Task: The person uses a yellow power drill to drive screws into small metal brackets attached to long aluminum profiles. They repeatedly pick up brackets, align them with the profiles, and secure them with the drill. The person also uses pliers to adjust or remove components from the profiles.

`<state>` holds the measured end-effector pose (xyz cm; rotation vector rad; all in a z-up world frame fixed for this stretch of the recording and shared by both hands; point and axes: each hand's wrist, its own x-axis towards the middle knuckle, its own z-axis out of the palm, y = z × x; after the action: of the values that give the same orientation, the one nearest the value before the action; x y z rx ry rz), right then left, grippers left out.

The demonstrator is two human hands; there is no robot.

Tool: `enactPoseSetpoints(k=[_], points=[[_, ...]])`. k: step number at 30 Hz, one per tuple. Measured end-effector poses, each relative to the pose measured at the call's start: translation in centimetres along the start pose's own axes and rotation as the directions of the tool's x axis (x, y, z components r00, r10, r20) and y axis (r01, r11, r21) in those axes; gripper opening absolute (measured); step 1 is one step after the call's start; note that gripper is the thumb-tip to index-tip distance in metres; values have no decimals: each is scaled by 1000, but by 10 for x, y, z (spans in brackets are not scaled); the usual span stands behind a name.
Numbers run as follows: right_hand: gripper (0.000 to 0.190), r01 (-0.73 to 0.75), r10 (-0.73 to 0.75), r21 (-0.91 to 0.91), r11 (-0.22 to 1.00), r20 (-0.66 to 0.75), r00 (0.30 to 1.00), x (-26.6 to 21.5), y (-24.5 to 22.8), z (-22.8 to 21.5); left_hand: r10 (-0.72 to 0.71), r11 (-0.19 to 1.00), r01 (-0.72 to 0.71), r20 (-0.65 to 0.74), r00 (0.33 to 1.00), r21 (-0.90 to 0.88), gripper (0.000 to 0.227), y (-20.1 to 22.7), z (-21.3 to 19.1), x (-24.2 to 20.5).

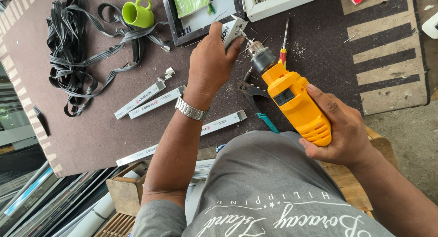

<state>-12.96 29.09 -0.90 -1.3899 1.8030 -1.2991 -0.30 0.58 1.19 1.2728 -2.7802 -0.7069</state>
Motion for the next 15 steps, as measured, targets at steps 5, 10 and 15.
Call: enactPoseSetpoints(k=[5, 10, 15], points=[[93, 60, -62, -123, 991, -15, 998, 4, -1, 5, -33, 999, 33, -7, 999, 41, 39, 5, 4, -2], [98, 112, -117, -261, 959, -6, 993, 7, -6, 11, -58, 996, 59, -28, 998, 68, 36, 5, 15, -2], [97, 53, -55, -145, 988, -14, 998, 7, -11, 10, -36, 996, 42, -74, 997, 79, 36, 1, 25, -5]])
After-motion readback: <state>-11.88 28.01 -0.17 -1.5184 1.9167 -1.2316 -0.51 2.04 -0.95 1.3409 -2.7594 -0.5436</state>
